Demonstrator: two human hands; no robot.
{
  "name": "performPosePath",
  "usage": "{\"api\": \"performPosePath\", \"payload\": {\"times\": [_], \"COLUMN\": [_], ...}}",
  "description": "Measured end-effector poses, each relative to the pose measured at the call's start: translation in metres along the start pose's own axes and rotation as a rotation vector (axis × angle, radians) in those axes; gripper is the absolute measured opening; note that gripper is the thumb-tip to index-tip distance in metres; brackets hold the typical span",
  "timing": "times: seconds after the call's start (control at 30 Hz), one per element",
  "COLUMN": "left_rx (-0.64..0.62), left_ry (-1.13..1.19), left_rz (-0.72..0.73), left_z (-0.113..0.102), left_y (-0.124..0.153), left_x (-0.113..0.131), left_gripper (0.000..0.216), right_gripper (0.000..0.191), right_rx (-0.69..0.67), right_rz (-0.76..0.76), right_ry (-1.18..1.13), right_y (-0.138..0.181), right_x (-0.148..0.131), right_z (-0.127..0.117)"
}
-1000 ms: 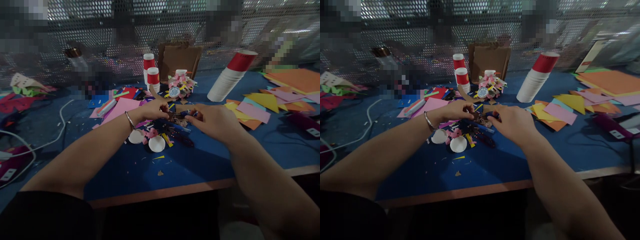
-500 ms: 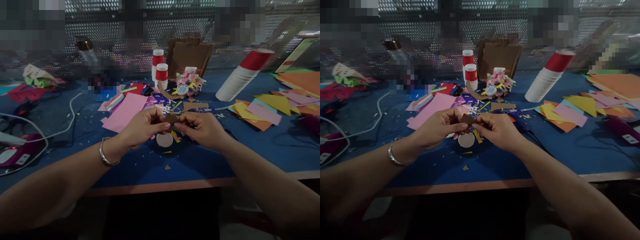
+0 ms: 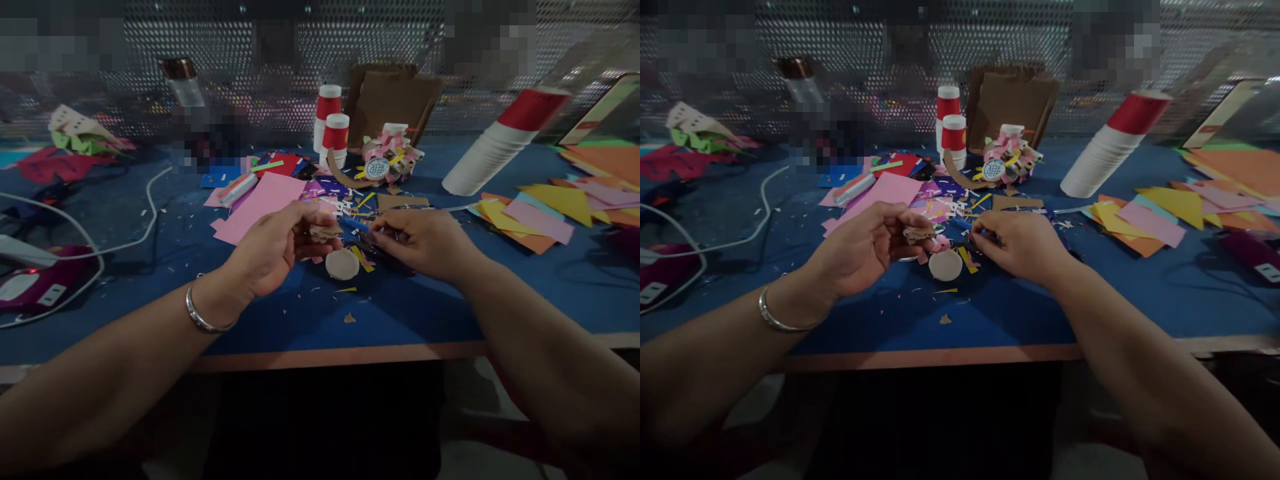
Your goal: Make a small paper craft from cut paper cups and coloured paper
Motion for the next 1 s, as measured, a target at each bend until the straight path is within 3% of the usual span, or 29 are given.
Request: {"api": "performPosePath", "payload": {"times": [0.1,0.2,0.27,0.47,0.77,1.0], "left_rx": [0.000,0.030,0.069,0.056,-0.097,-0.149], "left_ry": [-0.061,-0.098,-0.080,-0.048,0.079,0.206], "left_rz": [0.079,0.132,0.163,0.144,0.024,0.048], "left_z": [-0.005,-0.007,-0.008,-0.006,0.016,0.022], "left_y": [0.004,0.006,0.005,0.001,0.005,0.001], "left_x": [0.004,0.005,0.005,-0.006,-0.021,-0.017], "left_gripper": [0.015,0.037,0.045,0.014,0.019,0.011], "right_gripper": [0.028,0.025,0.021,0.013,0.010,0.012], "right_rx": [-0.132,-0.311,-0.339,-0.217,0.123,0.098], "right_rz": [0.081,0.089,0.072,0.053,0.091,0.019], "right_ry": [0.118,0.151,0.128,0.018,-0.364,-0.436], "right_y": [-0.001,0.001,0.003,0.003,0.005,0.004], "right_x": [0.011,0.015,0.015,0.014,-0.013,-0.026], "right_z": [0.002,0.011,0.014,0.009,-0.005,-0.003]}}
Point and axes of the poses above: each hand's wrist, its own y-axis away from the middle knuckle, its own z-axis out of the palm, x = y × z, the point moved 5 cm from there along -y, towards the middle knuckle, and after that the axes turned 4 degrees about x, right-handed, at the moved point
